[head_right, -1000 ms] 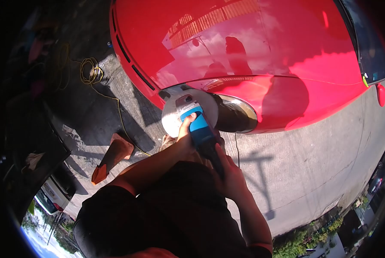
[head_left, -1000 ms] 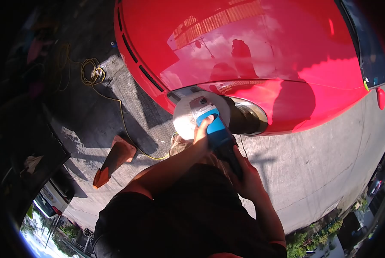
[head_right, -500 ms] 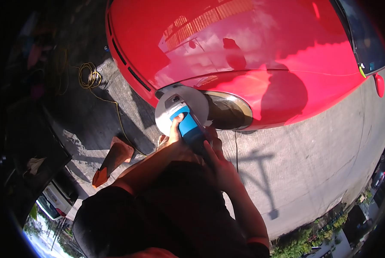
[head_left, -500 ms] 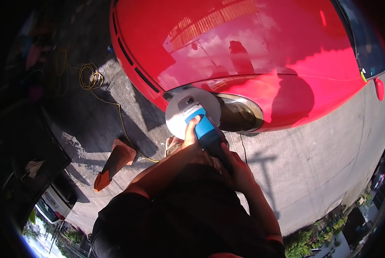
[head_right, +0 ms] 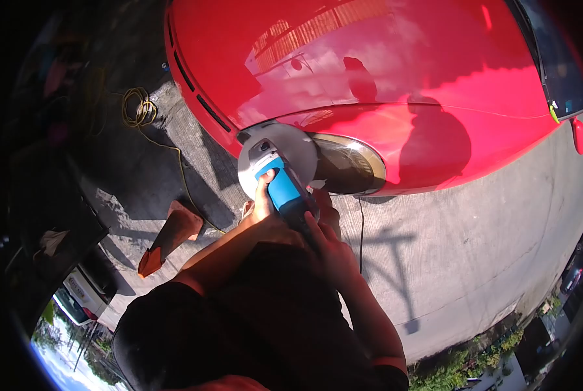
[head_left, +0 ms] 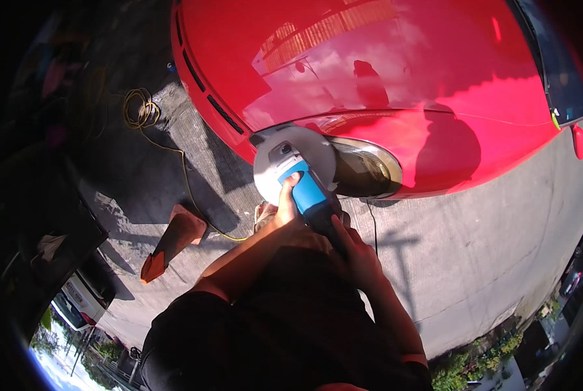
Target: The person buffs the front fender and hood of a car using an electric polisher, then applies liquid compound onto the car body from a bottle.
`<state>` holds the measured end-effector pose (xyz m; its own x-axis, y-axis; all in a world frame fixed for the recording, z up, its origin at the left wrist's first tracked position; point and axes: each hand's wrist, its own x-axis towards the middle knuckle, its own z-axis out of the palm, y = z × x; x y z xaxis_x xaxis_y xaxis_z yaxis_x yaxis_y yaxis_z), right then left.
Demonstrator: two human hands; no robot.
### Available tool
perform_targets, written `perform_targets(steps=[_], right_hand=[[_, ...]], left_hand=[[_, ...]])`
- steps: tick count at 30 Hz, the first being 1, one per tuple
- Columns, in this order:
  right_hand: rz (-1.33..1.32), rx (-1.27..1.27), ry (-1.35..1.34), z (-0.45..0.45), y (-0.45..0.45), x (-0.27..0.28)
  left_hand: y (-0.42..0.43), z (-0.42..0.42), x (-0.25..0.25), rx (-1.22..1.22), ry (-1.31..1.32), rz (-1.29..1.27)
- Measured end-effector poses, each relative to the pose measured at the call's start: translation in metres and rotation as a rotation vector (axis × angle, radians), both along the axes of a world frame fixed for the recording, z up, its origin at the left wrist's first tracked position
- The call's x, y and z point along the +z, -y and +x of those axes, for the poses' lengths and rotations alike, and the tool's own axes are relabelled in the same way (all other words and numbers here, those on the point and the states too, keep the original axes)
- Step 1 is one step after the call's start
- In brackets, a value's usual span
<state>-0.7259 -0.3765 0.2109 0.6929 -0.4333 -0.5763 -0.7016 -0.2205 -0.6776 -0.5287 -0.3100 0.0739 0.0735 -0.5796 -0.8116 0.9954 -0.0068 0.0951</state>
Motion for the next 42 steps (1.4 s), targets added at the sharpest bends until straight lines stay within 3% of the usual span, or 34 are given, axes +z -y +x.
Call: perform_targets(steps=[2, 11, 17, 20, 29, 32, 35, 38, 42], right_hand=[[-0.016, 0.017, -0.016, 0.003, -0.002, 0.004], [-0.105, 0.016, 0.049, 0.009, 0.002, 0.01], [-0.122, 0.033, 0.023, 0.011, 0.0, 0.013], [-0.135, 0.04, 0.002, 0.011, 0.001, 0.015], [-0.049, 0.036, -0.127, 0.002, 0.009, 0.037], [-0.085, 0.019, -0.116, -0.004, 0.007, 0.047], [-0.146, -0.02, -0.078, -0.006, 0.009, 0.056], [-0.145, -0.017, -0.063, -0.012, 0.018, 0.054], [-0.067, 0.026, -0.095, -0.005, 0.023, 0.045]], left_hand=[[0.002, 0.003, 0.014, 0.013, -0.031, -0.038], [-0.004, -0.001, -0.015, 0.013, -0.038, -0.03], [0.007, 0.004, 0.015, 0.013, -0.002, -0.064], [0.004, 0.001, -0.003, 0.014, 0.002, -0.085], [0.014, -0.006, 0.039, -0.01, -0.254, -0.15], [0.015, -0.015, 0.024, -0.032, -0.167, -0.099], [0.042, -0.018, 0.045, -0.045, -0.04, -0.083], [0.054, -0.015, 0.058, -0.106, -0.148, -0.156], [0.049, -0.01, 0.062, 0.003, -0.147, 0.051]])
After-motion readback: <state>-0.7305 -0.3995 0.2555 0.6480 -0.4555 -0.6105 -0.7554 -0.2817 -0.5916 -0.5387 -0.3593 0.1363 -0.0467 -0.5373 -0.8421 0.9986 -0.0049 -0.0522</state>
